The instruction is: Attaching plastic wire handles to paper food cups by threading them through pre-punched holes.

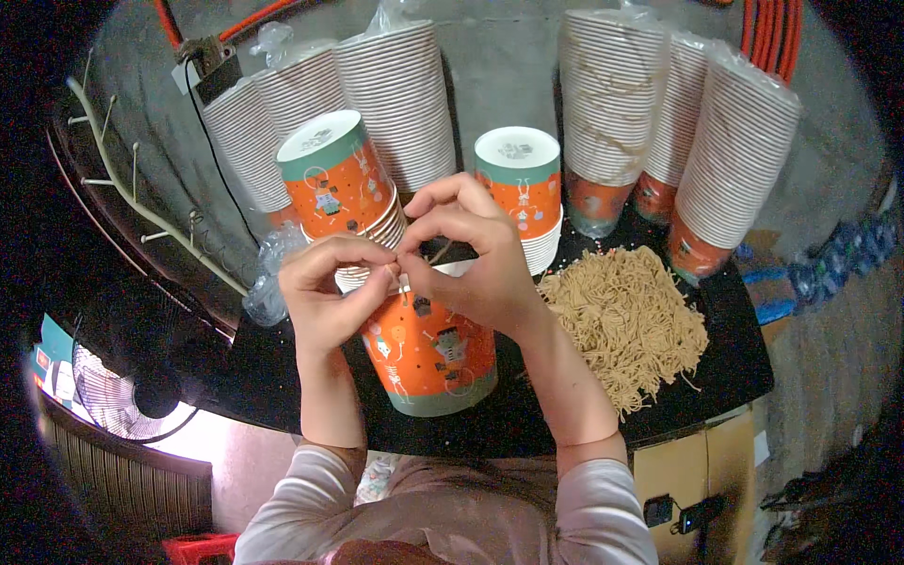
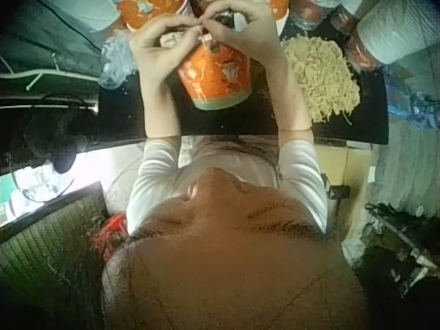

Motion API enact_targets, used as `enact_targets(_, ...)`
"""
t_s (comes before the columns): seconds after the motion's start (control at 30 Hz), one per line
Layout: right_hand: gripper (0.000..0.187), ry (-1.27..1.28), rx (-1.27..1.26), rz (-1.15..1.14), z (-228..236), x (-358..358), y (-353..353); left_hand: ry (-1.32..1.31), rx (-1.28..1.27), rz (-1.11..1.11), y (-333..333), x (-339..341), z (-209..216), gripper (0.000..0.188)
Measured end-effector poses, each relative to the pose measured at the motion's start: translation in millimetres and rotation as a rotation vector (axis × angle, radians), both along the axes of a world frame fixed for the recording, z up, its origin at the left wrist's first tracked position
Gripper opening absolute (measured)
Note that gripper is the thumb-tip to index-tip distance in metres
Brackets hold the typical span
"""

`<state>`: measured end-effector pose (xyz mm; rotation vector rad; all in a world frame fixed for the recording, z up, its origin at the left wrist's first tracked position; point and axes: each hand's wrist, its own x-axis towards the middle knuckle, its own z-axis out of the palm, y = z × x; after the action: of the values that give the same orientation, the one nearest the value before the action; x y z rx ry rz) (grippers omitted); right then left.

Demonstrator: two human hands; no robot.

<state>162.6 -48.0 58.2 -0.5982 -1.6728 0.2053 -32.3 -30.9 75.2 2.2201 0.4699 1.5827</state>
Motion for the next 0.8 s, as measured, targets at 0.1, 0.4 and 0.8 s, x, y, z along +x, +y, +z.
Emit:
enact_targets(0.1,0.014,0.008,0.002,0.031,0,-5,-4,-0.017,-0.064,-0.044,-3,-5,1,0.004)
enact_targets(0.4,0.017,-0.068,0.081,-0.011,-1,-21,-6,0.076,-0.594,-0.270,8,-26,-1,0.008)
enact_targets(0.8,0.017,-0.136,0.056,-0.061,-6,-27,-4,0.088,-0.879,-0.401,26,-36,-2,0.006)
